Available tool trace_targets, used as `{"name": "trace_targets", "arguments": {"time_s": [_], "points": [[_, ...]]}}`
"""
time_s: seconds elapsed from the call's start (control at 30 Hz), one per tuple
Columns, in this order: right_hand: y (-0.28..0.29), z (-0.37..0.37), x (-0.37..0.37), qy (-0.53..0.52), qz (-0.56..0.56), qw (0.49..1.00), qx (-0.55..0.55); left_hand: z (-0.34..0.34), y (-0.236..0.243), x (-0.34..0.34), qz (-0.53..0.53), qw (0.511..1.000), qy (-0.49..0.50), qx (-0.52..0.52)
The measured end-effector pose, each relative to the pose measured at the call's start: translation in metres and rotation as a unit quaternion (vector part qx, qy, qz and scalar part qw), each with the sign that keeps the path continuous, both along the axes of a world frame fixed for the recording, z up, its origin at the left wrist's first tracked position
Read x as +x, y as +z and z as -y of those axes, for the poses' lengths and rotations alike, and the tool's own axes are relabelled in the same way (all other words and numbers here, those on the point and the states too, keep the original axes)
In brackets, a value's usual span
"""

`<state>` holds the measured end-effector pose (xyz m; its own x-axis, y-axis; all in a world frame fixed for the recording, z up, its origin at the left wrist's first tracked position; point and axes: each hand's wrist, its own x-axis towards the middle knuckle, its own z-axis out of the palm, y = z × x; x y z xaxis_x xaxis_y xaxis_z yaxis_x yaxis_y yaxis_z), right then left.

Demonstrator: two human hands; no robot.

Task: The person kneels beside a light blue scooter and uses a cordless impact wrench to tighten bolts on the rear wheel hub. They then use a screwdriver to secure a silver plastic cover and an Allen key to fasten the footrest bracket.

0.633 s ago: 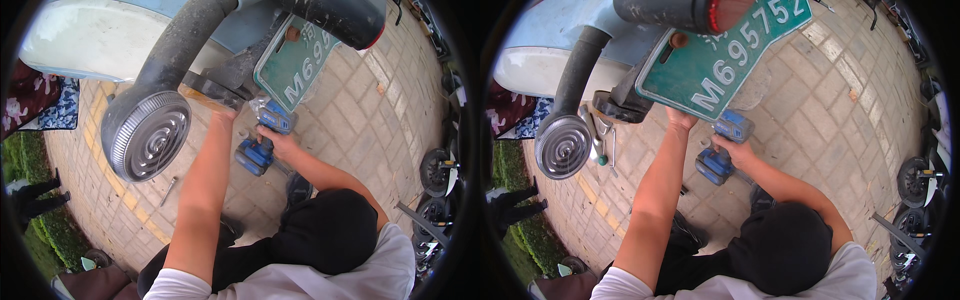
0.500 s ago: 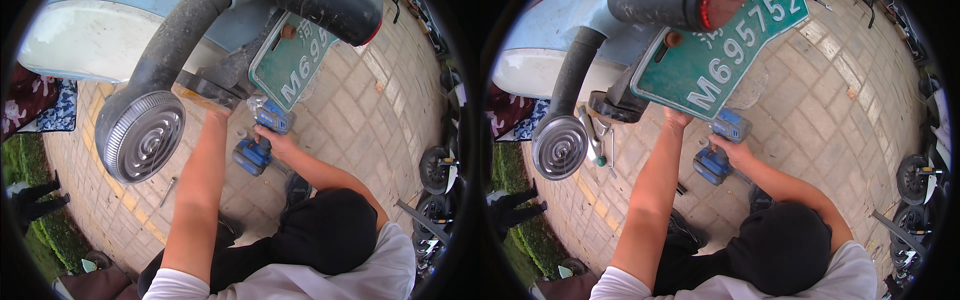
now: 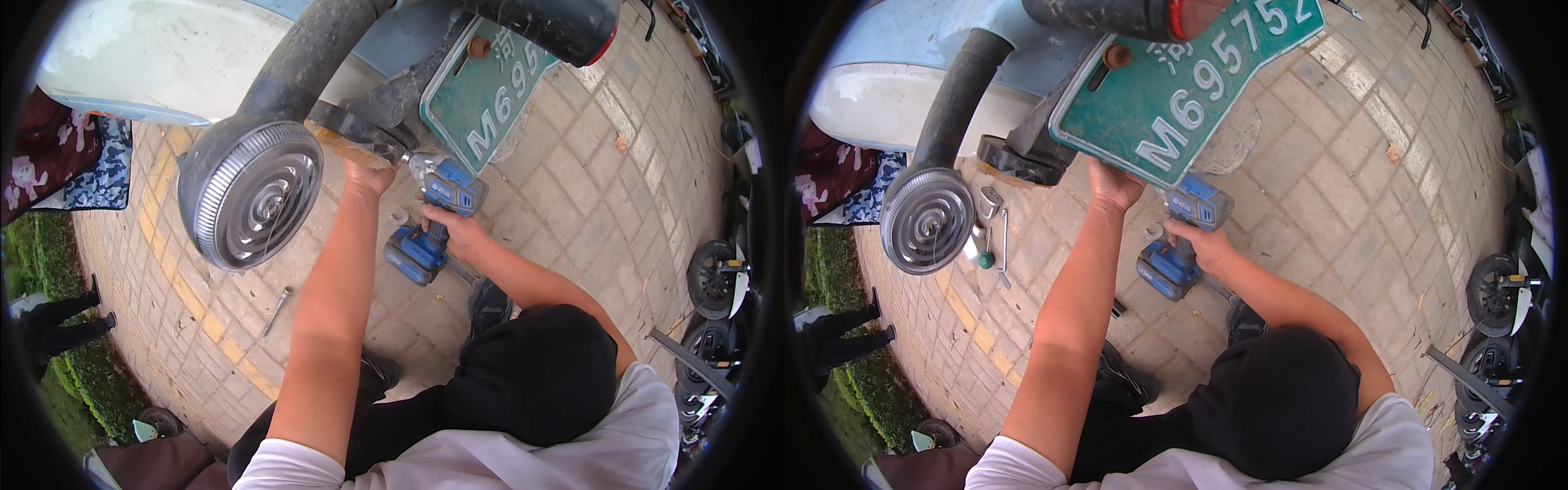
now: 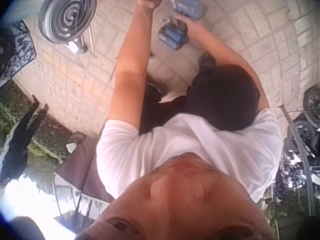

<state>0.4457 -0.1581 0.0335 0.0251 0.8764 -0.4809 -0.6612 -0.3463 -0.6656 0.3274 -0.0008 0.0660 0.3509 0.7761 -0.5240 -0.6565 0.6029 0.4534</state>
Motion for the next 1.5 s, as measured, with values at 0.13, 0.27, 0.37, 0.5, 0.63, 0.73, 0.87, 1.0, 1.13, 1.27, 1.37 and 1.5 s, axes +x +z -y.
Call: {"name": "trace_targets", "arguments": {"time_s": [0.13,0.27,0.37,0.5,0.63,0.73,0.87,1.0,1.13,1.27,1.37,1.5], "points": [[-0.002,-0.002,0.002,0.017,0.01,1.0,0.001,0.002,0.004,0.001,-0.005,1.0,0.014,-0.011],[0.006,-0.003,0.0,0.006,-0.009,1.0,-0.015,0.003,0.005,0.004,-0.011,1.0,0.021,-0.017],[0.012,-0.002,-0.002,-0.013,-0.031,0.999,-0.023,0.004,0.006,0.006,0.0,1.0,0.017,-0.009],[0.015,-0.003,-0.002,-0.002,-0.035,0.999,-0.018,0.004,0.006,0.005,0.008,1.0,0.017,0.003],[0.015,-0.004,-0.001,0.008,-0.042,0.999,-0.012,0.003,0.003,0.005,0.014,1.0,0.024,0.003],[0.016,-0.003,-0.003,-0.013,-0.035,0.999,-0.018,0.002,0.001,0.007,0.005,0.999,0.042,-0.008],[0.018,-0.003,-0.006,-0.015,-0.044,0.999,-0.026,0.002,0.0,0.005,0.021,0.999,0.032,-0.005],[0.017,-0.004,-0.005,-0.017,-0.056,0.998,-0.019,0.001,-0.002,0.003,0.038,0.999,0.033,-0.004],[0.017,-0.003,-0.005,-0.011,-0.065,0.997,-0.026,-0.002,-0.008,0.005,0.043,0.998,0.041,-0.001],[0.02,-0.003,-0.005,-0.008,-0.053,0.998,-0.026,-0.008,-0.013,0.006,0.048,0.998,0.048,-0.011],[0.021,-0.004,-0.004,-0.007,-0.046,0.999,-0.028,-0.009,-0.015,0.005,0.048,0.998,0.04,-0.006],[0.022,-0.004,-0.005,-0.014,-0.049,0.998,-0.029,-0.009,-0.015,0.003,0.06,0.998,0.031,0.008]]}}
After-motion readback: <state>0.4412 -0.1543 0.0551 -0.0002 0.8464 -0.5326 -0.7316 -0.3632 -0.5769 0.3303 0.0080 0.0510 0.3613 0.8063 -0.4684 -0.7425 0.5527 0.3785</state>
